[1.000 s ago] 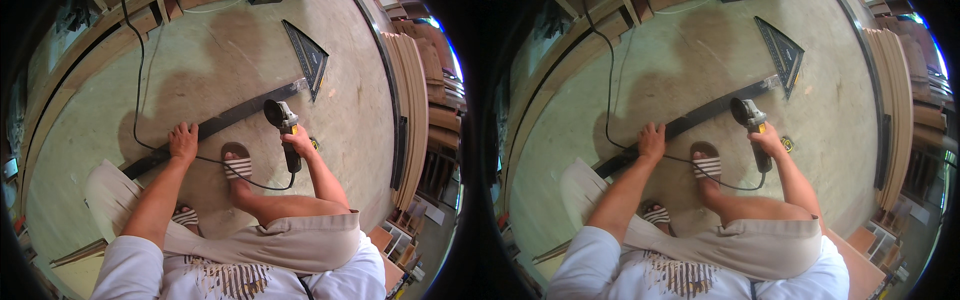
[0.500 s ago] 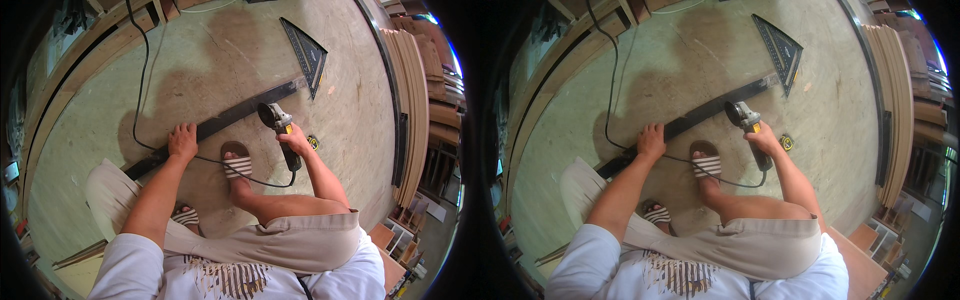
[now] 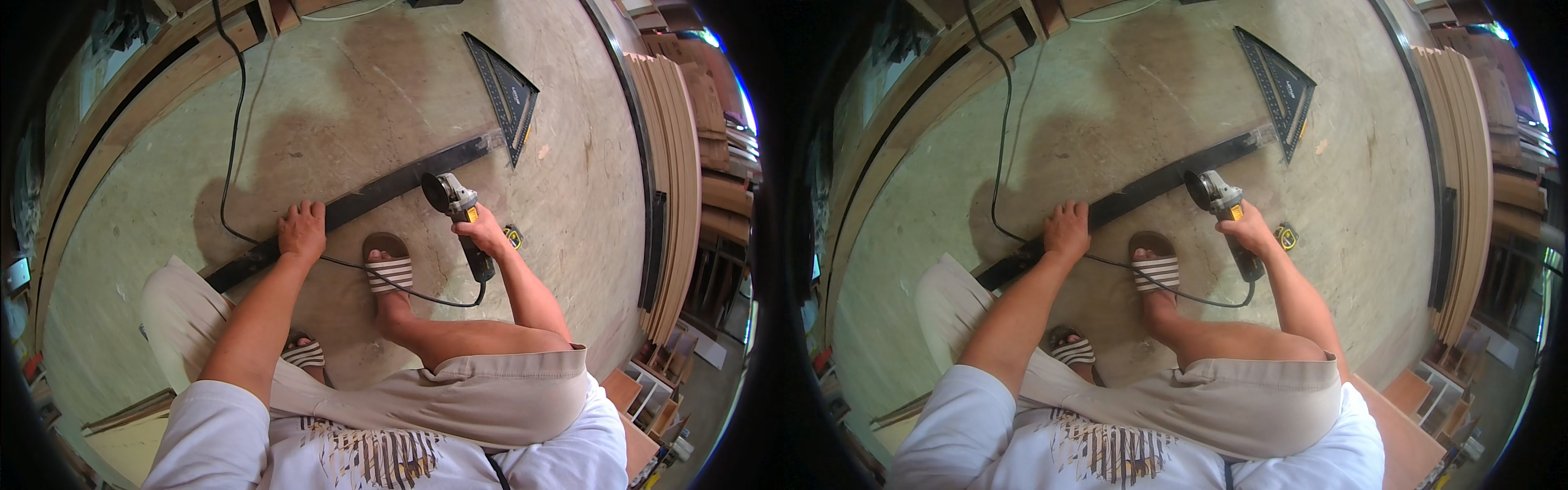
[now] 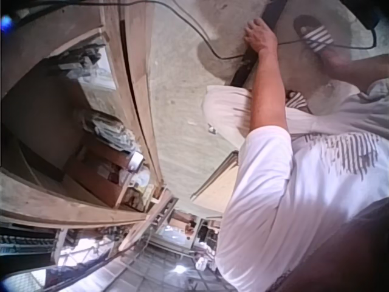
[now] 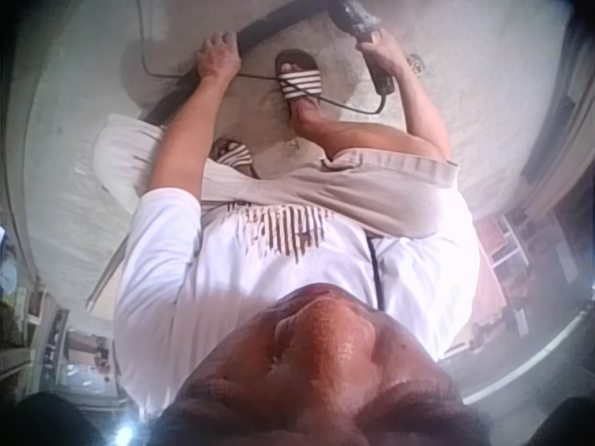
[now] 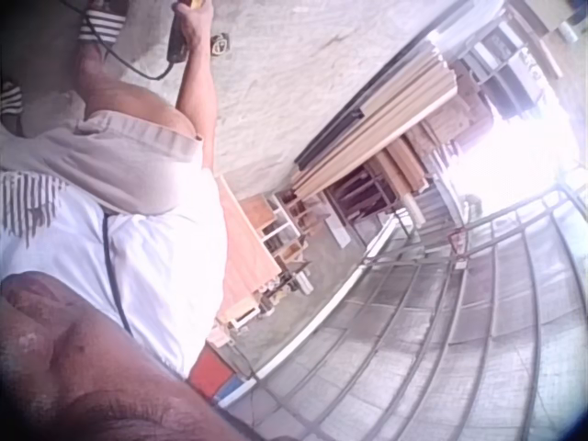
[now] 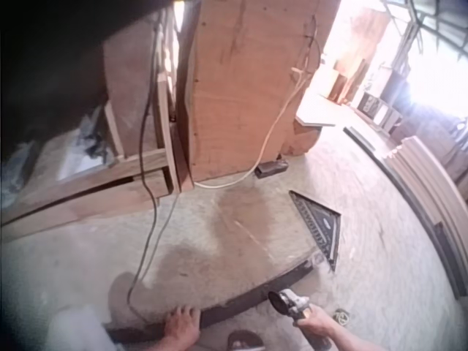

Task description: The person measures a long metal bar using a tape measure and a speed square, then marks it with a pencil. They plug in an angle grinder and cut the metal bar along the marked line, producing sparks.

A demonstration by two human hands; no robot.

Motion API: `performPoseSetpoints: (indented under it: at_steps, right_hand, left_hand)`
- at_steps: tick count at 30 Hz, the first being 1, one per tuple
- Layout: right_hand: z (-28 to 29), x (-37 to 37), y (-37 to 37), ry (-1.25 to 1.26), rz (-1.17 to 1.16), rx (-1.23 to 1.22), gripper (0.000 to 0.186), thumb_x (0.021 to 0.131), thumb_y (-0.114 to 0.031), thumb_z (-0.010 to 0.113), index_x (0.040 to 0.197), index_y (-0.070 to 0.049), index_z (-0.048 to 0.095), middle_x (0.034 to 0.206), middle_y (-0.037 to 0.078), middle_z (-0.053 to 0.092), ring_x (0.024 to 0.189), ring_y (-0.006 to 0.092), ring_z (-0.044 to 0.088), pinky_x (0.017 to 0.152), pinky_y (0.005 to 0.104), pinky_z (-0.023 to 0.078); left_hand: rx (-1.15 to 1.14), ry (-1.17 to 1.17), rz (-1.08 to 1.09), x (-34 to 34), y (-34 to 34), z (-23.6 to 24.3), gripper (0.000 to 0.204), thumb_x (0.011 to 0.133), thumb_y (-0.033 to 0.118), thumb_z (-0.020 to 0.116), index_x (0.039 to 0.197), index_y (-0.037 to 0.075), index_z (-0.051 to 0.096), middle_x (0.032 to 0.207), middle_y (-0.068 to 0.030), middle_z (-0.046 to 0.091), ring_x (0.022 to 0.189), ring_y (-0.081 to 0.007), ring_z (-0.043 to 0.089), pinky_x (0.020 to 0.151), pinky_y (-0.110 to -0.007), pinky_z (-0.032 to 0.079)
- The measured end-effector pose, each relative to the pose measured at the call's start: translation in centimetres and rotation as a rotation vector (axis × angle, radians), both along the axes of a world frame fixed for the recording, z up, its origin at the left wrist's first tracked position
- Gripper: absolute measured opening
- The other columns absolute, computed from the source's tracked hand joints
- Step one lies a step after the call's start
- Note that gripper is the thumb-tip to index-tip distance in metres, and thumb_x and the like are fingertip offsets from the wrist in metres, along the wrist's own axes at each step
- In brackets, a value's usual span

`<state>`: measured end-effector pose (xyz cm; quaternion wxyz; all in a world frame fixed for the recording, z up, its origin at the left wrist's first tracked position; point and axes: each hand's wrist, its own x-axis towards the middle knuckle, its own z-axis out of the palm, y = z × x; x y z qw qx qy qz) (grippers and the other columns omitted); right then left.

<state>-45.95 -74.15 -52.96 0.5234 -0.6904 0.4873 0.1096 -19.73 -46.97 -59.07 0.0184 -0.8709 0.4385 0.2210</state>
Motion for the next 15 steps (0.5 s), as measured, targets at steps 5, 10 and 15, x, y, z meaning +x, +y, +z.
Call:
performPoseSetpoints:
  at_steps: [5, 10, 15]
  right_hand:
    - [0.1, 0.4, 0.1, 0.023, -0.003, 0.004, 0.047, 0.07, -0.017, 0.076, 0.111, -0.001, 0.059, 0.092, 0.006, 0.065, 0.081, 0.0165, 0.059, 0.077, 0.031, 0.049]
    - [0.5, 0.9, 0.2, -0.028, -0.006, 0.006, 0.046, 0.071, -0.016, 0.076, 0.112, -0.002, 0.059, 0.092, 0.006, 0.064, 0.081, 0.0155, 0.058, 0.076, 0.0308, 0.049]
    - [-0.5, 0.5, -0.3, 0.0, 0.016, -0.046, 0.043, 0.073, -0.015, 0.075, 0.109, -0.002, 0.058, 0.088, 0.002, 0.062, 0.076, 0.0143, 0.056, 0.073, 0.0307, 0.048]
  left_hand:
    - [-0.021, -0.016, 0.001, 0.0, 0.2, -0.2, 0.022, 0.094, 0.016, 0.051, 0.116, 0.013, 0.052, 0.116, -0.0078, 0.055, 0.112, -0.0301, 0.054, 0.091, -0.052, 0.046]
    - [-0.011, -0.021, -0.008, 0.1, 0.3, -0.4, 0.022, 0.095, 0.017, 0.051, 0.116, 0.013, 0.052, 0.115, -0.0079, 0.055, 0.111, -0.0298, 0.055, 0.09, -0.052, 0.046]
    - [-0.011, -0.022, -0.006, 0.0, 0.1, -0.2, 0.02, 0.094, 0.017, 0.052, 0.114, 0.014, 0.052, 0.114, -0.0076, 0.056, 0.11, -0.0295, 0.055, 0.09, -0.051, 0.046]
